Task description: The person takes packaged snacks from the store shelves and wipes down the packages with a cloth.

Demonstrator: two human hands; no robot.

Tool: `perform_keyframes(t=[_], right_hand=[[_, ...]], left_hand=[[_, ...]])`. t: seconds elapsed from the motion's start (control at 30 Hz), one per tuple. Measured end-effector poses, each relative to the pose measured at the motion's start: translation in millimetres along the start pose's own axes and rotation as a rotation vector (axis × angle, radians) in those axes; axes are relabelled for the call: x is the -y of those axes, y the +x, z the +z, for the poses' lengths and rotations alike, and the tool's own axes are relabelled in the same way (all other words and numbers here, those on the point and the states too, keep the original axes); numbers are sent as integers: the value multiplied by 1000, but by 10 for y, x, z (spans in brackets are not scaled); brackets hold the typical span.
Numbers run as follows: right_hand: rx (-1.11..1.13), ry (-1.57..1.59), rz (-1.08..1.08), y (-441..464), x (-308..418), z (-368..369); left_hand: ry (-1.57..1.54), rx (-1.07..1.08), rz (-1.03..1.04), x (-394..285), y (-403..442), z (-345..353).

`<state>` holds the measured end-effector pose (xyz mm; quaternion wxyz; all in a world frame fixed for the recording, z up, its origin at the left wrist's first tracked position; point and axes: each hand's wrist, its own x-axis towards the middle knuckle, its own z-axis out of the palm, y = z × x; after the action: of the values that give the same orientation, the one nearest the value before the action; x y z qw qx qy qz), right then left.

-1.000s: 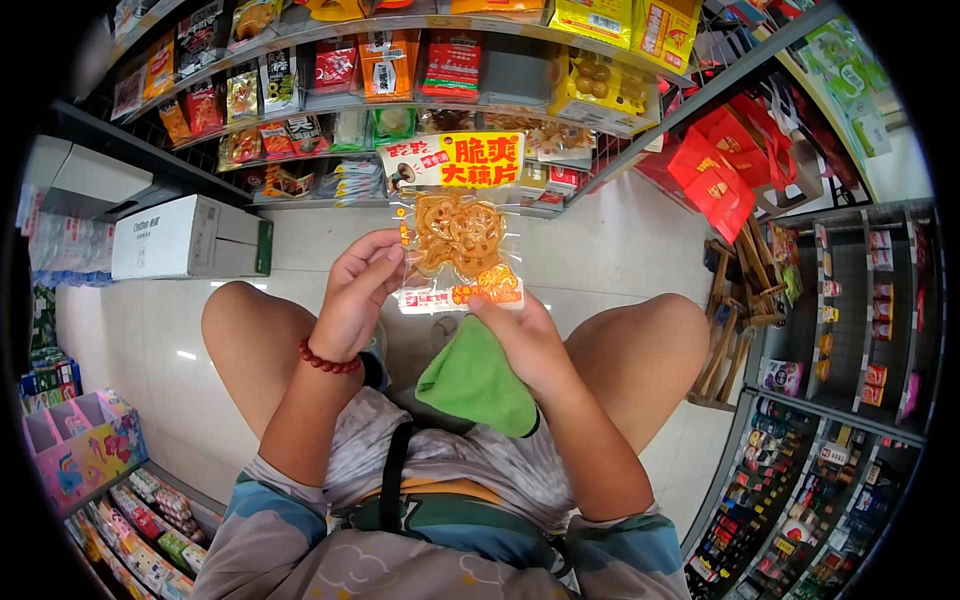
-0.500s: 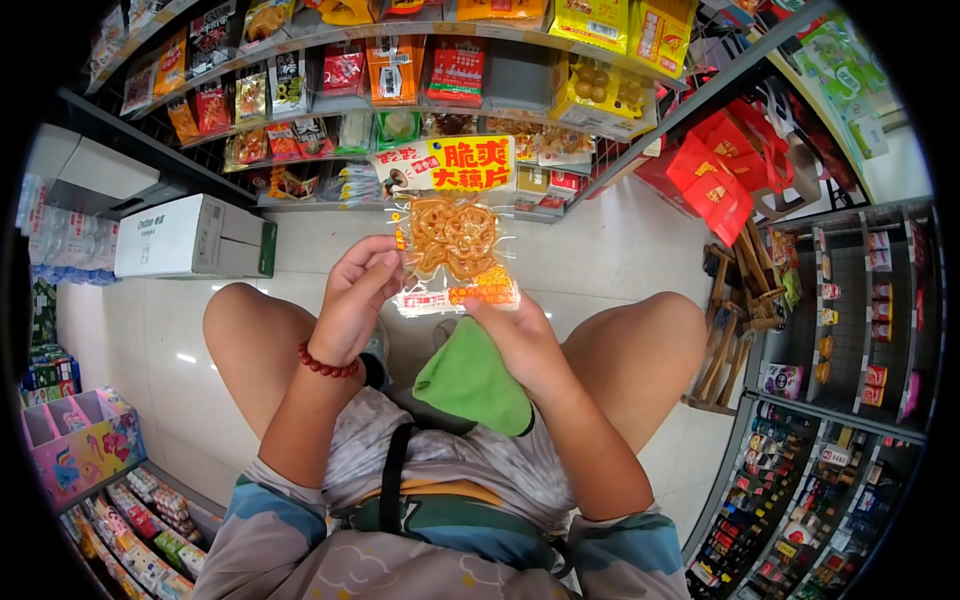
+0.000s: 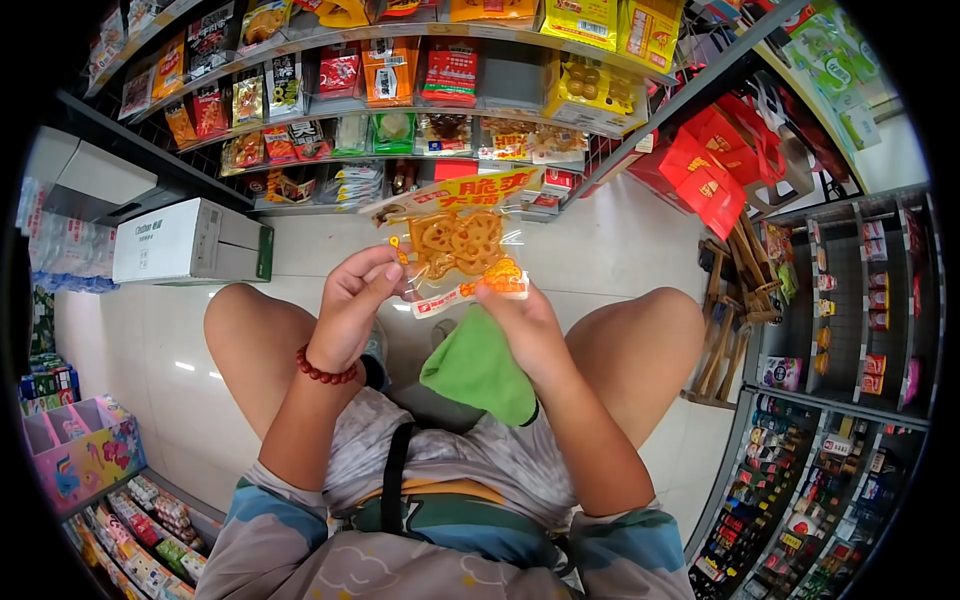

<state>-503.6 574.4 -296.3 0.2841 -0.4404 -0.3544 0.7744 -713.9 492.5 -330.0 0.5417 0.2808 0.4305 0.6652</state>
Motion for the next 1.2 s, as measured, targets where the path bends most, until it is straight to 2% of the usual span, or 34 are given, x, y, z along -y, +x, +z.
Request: perform_keyframes(t=[0.13,0.23,0.3,0.53,0.63,0.7,0.73,0.77,0.8,0.83,0.87,0.9,0.93,0.97,1.0,1.03,1.1,1.17,1.2], right_hand=[[-17,21,-20,-15,17,-11],[72,-21,73,21,15,-118],[-15,6,114,47,17,-104],[-53,53,78,33,24,-60],[-42,-59,79,40,-32,-93],[0,-129,-135,47,-133,-81],[0,-128,-134,46,-185,-92],[-20,-339,-227,42,-243,-103],[-40,-550,-321,24,-262,-78],[-38,-548,-319,-13,-263,-52],[42,-822,-483,-67,-244,-20],[125,-1095,-646,-112,-222,25],[125,-1093,-645,-138,-228,60],[179,-1254,-693,-158,-238,93],[234,-1415,-739,-178,-235,116],[272,-1474,-671,-206,-204,131],[285,-1417,-683,-210,-188,118],[300,-1362,-694,-221,-135,104],[299,-1218,-548,-244,-65,107]], left_hand=[[70,-78,-38,16,44,41],[98,-104,-96,115,79,-17],[87,-107,-98,132,84,-40],[129,-81,-112,146,107,-60],[191,-142,-37,88,104,59],[215,-131,-47,75,97,118],[239,-122,-56,81,92,139],[240,-123,-58,103,89,159],[39,-57,-102,129,86,177],[-163,11,-144,144,85,184],[-161,9,-145,131,90,187],[-309,65,-195,105,98,194],[-458,122,-245,81,102,202],[-629,168,-254,68,95,208],[-628,168,-256,40,98,220],[-651,170,-260,6,106,238],[-675,173,-263,-16,134,237],[-471,169,-240,-29,166,199],[-471,167,-239,-36,181,180]])
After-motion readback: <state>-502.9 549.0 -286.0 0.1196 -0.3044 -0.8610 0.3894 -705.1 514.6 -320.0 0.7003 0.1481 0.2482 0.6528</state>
